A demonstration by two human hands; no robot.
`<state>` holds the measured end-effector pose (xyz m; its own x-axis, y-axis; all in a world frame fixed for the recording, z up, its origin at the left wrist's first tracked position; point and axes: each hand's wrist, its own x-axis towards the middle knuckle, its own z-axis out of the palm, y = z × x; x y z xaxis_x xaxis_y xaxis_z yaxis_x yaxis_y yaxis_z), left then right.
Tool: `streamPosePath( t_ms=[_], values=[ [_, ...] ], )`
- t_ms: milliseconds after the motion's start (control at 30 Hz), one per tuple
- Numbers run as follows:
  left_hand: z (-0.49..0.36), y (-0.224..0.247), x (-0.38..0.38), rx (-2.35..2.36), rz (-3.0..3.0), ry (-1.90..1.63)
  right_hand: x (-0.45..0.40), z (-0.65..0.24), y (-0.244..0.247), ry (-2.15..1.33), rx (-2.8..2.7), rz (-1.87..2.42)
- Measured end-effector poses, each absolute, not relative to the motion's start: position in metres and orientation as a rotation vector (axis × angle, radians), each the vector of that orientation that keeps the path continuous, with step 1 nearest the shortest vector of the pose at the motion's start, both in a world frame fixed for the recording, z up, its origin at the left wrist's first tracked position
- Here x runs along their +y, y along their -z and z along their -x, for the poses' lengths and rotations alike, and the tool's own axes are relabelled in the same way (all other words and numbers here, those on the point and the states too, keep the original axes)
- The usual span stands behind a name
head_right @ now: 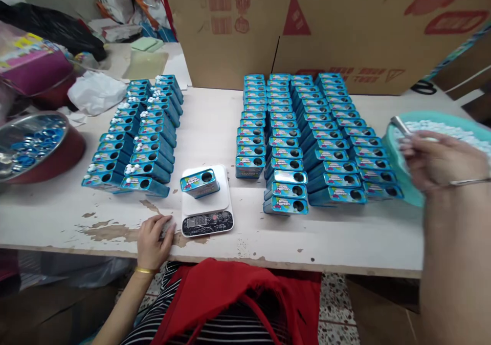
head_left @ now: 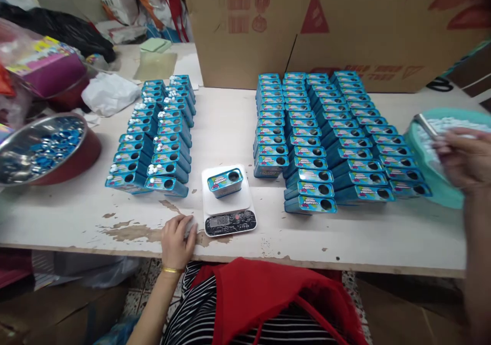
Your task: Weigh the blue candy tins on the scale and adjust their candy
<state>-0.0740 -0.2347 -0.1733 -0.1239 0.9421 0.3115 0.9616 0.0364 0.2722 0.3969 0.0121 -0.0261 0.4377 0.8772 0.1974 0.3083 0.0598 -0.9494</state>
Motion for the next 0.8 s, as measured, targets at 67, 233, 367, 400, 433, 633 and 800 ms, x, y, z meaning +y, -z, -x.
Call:
streamPosePath(
  t_ms=[67, 233, 367, 400, 433, 633, 800],
  values=[
    [0.074, 0.174, -0.235, -2.217, 2.049, 0.66, 0.002, -0.355, 0.024, -0.999, -0.971, 1.432],
    [0.076, 0.175, -0.236, -2.213, 2.051, 0.685, -0.044, -0.215, 0.023, -1.435, -1.562, 1.098],
    [0.078, 0.177, -0.237, -2.223, 2.055, 0.744, -0.054, -0.158, 0.036, -1.475, -1.841, 0.982],
    [0.078, 0.178, -0.238, -2.224, 2.056, 0.753, -0.053, -0.153, 0.04, -1.447, -1.9, 0.985],
    [0.079, 0.178, -0.238, -2.225, 2.057, 0.761, -0.052, -0.15, 0.043, -1.411, -1.954, 0.995],
    [0.078, 0.179, -0.238, -2.211, 2.059, 0.777, -0.051, -0.147, 0.049, -1.193, -2.162, 1.02],
    [0.078, 0.179, -0.238, -2.214, 2.056, 0.773, -0.055, -0.147, 0.041, -0.967, -2.318, 0.991]
  ],
)
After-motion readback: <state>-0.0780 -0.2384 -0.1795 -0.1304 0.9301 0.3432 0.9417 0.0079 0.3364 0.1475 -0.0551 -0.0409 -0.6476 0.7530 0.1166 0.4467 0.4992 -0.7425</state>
